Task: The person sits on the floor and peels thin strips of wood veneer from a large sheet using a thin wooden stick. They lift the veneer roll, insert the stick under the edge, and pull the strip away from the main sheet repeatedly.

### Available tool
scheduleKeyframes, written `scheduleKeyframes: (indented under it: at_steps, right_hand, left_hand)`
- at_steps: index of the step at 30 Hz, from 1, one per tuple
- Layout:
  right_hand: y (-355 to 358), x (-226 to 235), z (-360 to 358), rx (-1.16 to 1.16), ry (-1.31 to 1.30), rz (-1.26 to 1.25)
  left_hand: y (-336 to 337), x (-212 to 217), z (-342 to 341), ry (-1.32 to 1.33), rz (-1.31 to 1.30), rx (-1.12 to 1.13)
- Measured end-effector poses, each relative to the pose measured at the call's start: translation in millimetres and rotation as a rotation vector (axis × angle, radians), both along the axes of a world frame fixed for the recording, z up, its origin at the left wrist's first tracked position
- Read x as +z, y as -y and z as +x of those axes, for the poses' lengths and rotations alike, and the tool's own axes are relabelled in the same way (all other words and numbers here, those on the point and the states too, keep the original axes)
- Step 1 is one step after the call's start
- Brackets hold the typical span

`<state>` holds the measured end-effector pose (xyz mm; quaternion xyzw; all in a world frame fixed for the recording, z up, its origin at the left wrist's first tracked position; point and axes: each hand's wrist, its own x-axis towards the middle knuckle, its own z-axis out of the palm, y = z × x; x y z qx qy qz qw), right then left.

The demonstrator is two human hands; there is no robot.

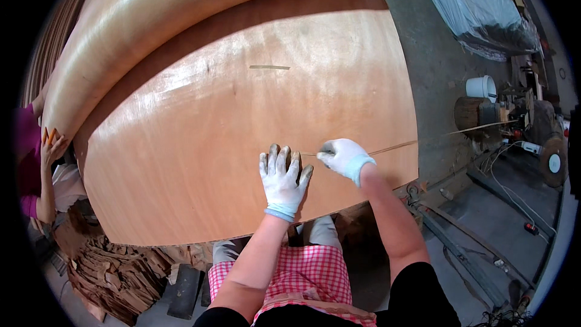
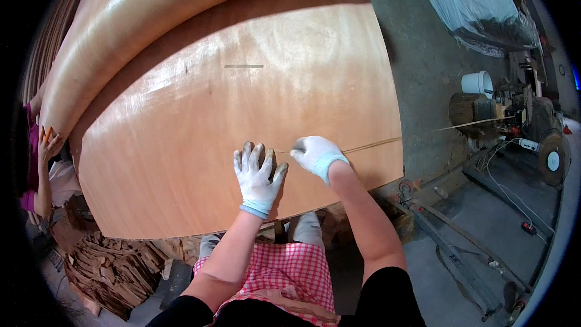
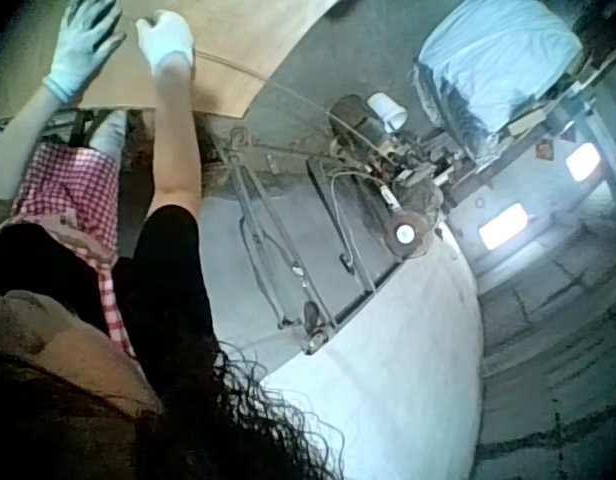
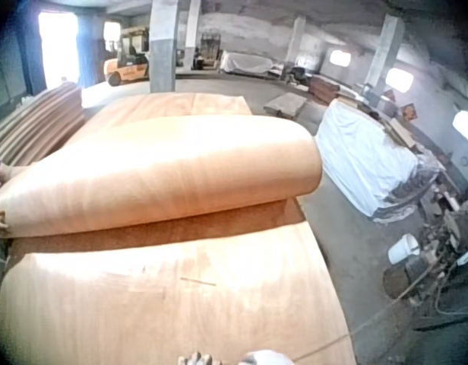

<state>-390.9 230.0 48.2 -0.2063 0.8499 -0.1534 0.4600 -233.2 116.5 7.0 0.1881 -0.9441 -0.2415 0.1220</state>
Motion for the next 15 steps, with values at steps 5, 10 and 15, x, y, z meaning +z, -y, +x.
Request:
scheduleKeyframes:
  at_steps: [5, 10, 15]
  right_hand:
    - [-10.1, 4.3, -10.3, -0.058, 0.008, 0.111]
    - [-8.2, -1.1, -8.4, -0.033, -0.065, 0.145]
    - [-9.4, -2.7, -3.5, -0.056, -0.098, 0.096]
  left_hand:
    - [-0.1, -1.3, 0.0, 0.000, 0.002, -0.010]
    - [5.6, 6.1, -11.1, 0.036, 0.153, 0.074]
    - [1.6, 7.8, -39.4, 0.246, 0.127, 0.291]
